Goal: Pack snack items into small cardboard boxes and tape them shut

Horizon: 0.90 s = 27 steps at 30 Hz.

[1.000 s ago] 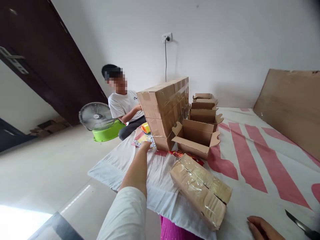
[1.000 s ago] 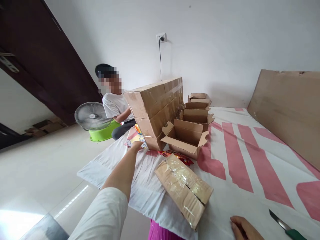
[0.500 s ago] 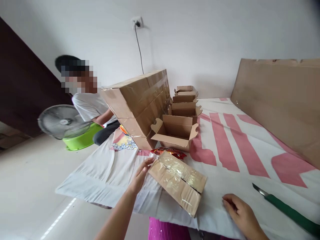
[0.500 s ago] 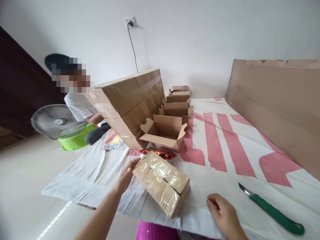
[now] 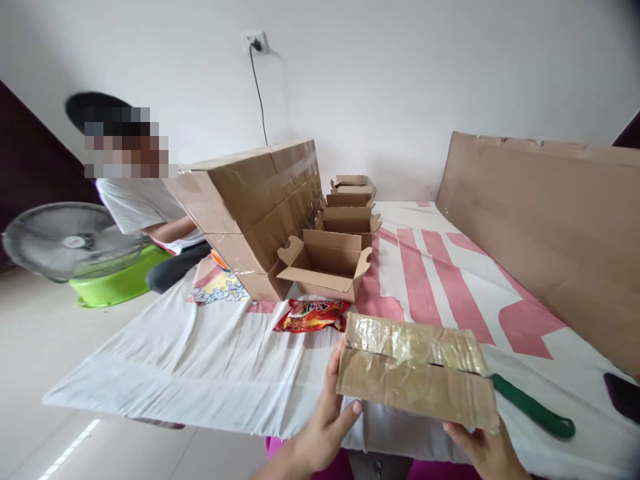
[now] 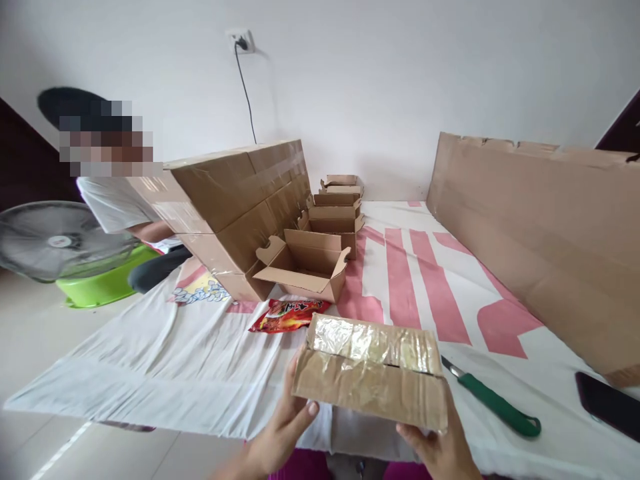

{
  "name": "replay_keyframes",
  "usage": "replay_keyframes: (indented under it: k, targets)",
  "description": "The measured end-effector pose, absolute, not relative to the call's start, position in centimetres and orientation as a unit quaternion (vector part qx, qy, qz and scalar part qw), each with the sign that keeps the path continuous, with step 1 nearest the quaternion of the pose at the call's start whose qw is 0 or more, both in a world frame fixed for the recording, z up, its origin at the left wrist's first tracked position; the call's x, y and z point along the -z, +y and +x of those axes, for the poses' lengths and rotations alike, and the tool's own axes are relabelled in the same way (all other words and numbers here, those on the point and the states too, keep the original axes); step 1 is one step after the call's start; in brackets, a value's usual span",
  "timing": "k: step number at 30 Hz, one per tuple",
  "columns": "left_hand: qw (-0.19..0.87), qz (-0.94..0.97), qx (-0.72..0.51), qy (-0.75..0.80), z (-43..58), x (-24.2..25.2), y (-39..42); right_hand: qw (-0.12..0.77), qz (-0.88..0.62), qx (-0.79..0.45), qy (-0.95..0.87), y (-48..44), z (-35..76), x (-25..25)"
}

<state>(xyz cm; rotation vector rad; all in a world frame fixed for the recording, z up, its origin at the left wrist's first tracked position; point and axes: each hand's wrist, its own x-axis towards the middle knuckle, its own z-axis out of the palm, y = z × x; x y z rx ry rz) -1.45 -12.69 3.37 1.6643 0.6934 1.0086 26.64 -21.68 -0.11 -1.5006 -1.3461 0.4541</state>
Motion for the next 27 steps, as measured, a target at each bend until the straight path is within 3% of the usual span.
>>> replay_keyframes:
  k: [6,9,13,18,21,27]
  targets:
    - [0.48,0.712,-0.405,0.314,1.3,-1.3,-12.4,0.347,-0.681,-0.239,-0.599,-22.7,30.9,0.3]
    - [0.439,0.723,-0.429,0.317,0.7,-1.5,-11.8,0.342,-0.703,-0.18,-0.597,-24.0,33.5,0.3]
    - [0.281,0.769,-0.488,0.302,0.3,-3.1,-11.2,0.323,-0.755,-0.019,-0.571,-24.8,37.7,-0.3]
    - [0.068,0.848,-0.462,0.25,1.7,-4.5,-11.3,0.196,-0.749,0.077,-0.629,-24.3,40.3,1.1]
    - [0.036,0.847,-0.455,0.272,2.3,-4.6,-11.6,0.14,-0.771,0.089,-0.615,-23.9,40.8,2.1]
    - [0.026,0.847,-0.451,0.281,2.2,-4.6,-11.9,0.115,-0.777,0.024,-0.619,-22.8,41.1,0.8]
